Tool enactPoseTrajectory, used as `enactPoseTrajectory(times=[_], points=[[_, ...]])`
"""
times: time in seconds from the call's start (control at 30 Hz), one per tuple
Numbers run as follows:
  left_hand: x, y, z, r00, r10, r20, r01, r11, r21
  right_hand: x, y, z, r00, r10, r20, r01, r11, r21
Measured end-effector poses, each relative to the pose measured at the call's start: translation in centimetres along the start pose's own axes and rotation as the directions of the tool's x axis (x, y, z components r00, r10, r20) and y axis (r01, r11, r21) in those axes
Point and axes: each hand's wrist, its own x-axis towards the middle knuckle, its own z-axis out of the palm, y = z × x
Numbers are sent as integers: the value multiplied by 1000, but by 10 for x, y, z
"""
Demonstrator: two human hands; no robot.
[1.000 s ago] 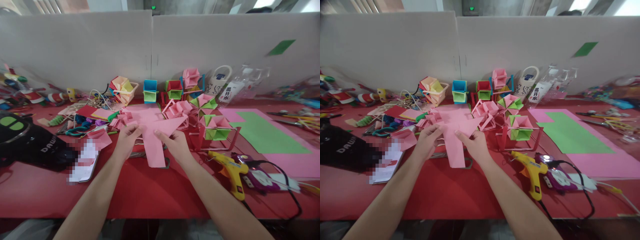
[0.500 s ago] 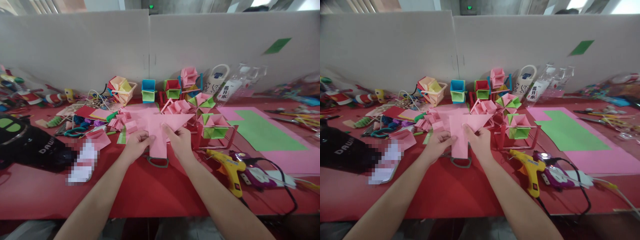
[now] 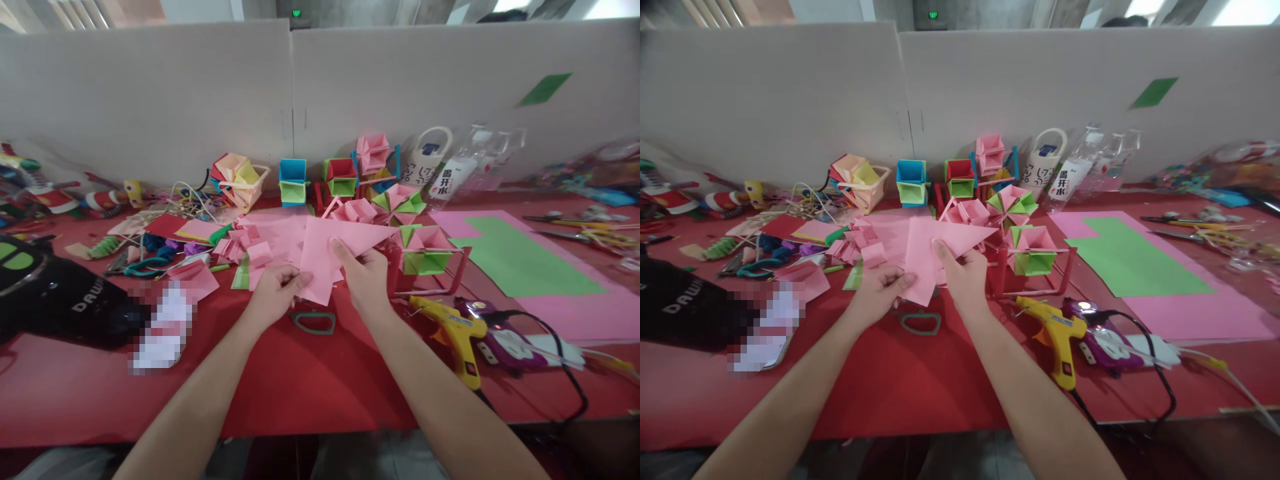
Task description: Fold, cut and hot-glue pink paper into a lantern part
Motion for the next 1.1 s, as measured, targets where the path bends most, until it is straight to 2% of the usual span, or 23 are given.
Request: enactPoseTrajectory(times=[0.07, 0.17, 0.33, 0.5, 0.67, 0.83, 0.97, 1.1], points=[[-1, 1, 0, 999, 43, -6, -42, 999, 23, 2, 0, -1, 1000, -6, -11, 6, 1000, 12], [0, 2, 0, 995, 83, 50, -83, 996, 9, 5, 0, -3, 999, -24, -41, 25, 999, 24], [-1, 4, -4, 993, 51, 107, -63, 992, 111, 8, 0, -4, 998, -15, -59, 19, 997, 70], [-3, -2, -3, 996, 45, 77, -61, 973, 223, 12, 2, -6, 997, -18, -73, 27, 992, 124], [-2, -1, 0, 983, 167, 76, -178, 969, 170, 11, 3, -8, 1000, 4, -19, -2, 994, 112], [5, -2, -2, 987, 160, -20, -159, 986, 54, 2, 1, -4, 994, 41, 105, -43, 999, 22], [8, -8, -8, 983, 124, -138, -134, 989, -59, -6, 1, 1, 959, 99, 265, -88, 995, -53], [6, -9, -14, 957, 124, -263, -125, 992, 12, -11, 1, 5, 936, 124, 330, -105, 992, -75]])
